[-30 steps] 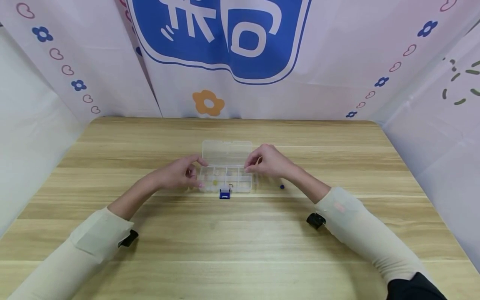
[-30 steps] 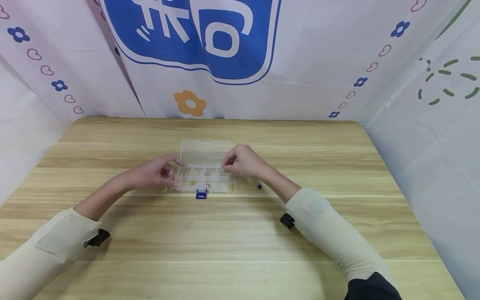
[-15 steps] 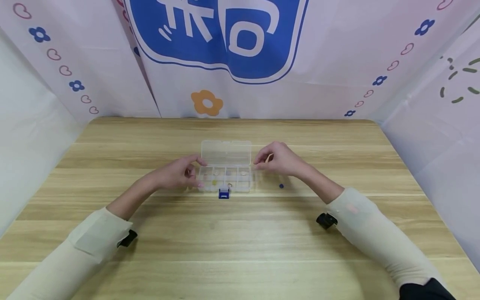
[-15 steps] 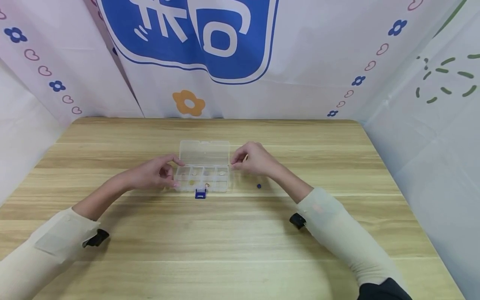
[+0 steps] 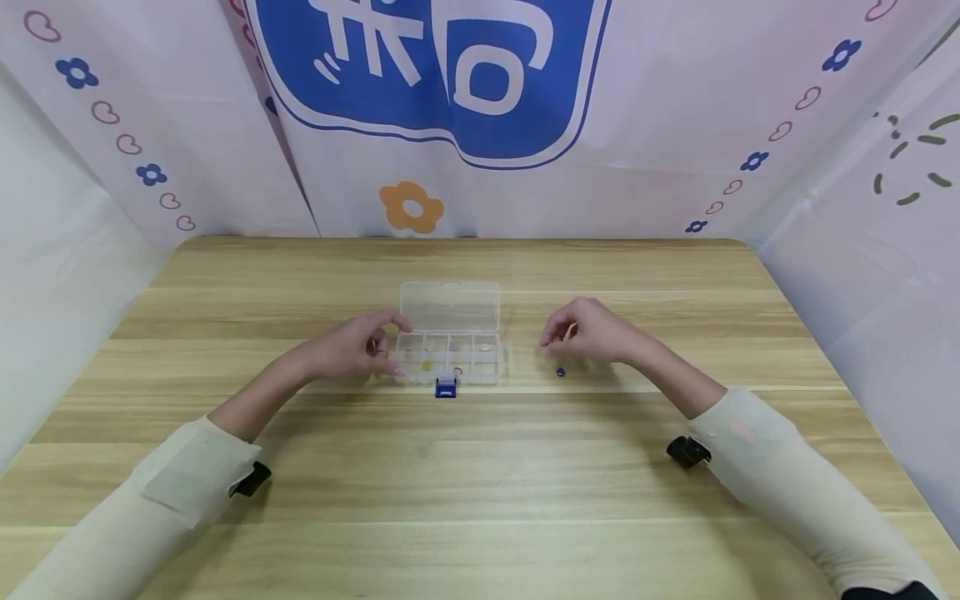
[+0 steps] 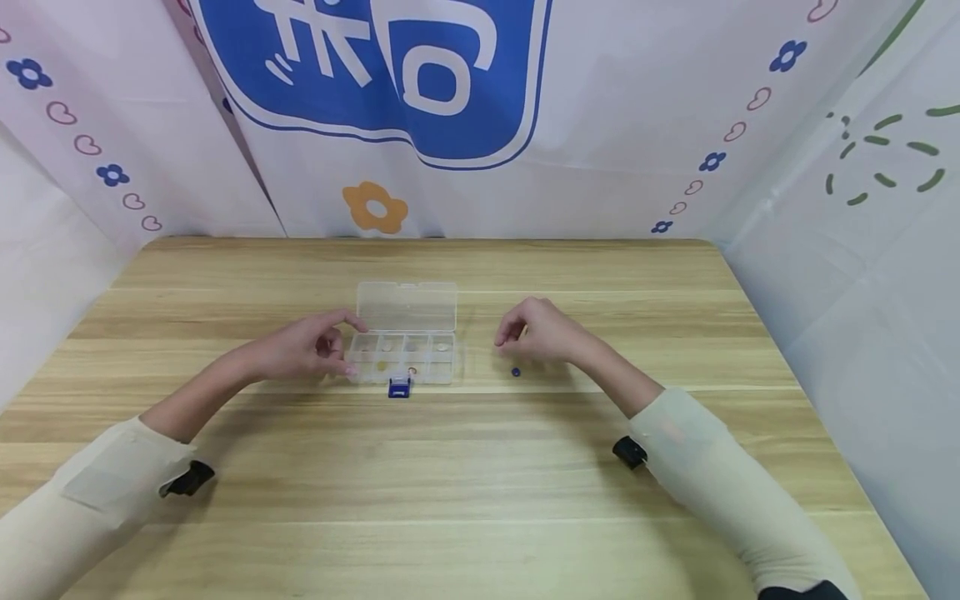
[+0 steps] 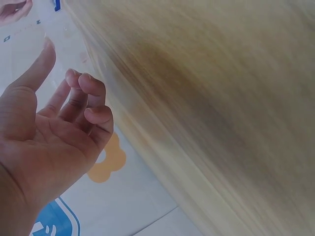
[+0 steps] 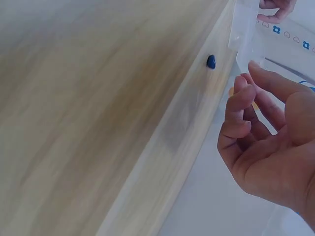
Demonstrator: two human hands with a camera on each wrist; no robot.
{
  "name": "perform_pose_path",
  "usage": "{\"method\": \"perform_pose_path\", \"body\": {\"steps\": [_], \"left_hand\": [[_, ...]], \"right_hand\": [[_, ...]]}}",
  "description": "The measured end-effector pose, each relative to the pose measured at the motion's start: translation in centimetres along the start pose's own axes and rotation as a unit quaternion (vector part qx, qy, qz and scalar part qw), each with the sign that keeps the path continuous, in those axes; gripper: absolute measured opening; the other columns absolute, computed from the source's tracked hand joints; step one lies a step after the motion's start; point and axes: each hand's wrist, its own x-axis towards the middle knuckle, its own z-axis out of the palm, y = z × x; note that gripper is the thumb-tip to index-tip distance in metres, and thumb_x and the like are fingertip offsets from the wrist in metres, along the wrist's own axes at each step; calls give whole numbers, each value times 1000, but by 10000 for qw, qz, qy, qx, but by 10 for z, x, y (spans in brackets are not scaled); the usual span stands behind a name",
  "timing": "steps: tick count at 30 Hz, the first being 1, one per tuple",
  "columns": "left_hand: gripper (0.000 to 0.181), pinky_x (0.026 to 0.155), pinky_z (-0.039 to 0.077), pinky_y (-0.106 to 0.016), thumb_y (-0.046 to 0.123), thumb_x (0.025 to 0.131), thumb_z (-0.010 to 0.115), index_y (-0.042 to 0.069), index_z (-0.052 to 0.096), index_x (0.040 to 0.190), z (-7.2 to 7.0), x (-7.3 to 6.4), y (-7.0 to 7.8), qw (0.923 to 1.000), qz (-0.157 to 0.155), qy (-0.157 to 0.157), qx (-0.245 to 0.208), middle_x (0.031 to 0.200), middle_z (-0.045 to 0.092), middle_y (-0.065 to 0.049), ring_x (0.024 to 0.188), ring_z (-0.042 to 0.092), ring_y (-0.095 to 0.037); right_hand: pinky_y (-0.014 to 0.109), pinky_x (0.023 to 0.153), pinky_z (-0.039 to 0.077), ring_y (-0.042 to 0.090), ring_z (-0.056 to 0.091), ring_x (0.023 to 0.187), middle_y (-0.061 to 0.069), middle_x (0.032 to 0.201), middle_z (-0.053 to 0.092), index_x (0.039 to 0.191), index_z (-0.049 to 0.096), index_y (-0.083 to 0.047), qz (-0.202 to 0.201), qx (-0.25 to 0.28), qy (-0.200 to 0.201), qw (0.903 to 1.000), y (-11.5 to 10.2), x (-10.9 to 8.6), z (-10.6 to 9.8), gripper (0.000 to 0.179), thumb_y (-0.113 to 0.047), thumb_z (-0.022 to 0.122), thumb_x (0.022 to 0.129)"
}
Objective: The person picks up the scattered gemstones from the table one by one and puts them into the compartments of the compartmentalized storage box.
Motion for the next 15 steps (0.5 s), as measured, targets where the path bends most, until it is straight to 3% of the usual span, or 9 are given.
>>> {"method": "perform_pose_path", "body": {"steps": [15], "left_hand": [[60,64,44,-27,12,92,79,-6,49,140,-2,-3,0,10000,37,42,58,77,57,-5,70,51,-19]], "right_hand": [[34,80,54,14,63,82,-1,85,73,88,77,-3,183,-132,-368,9991,9,-14,-3,6,-2,82,85]]}}
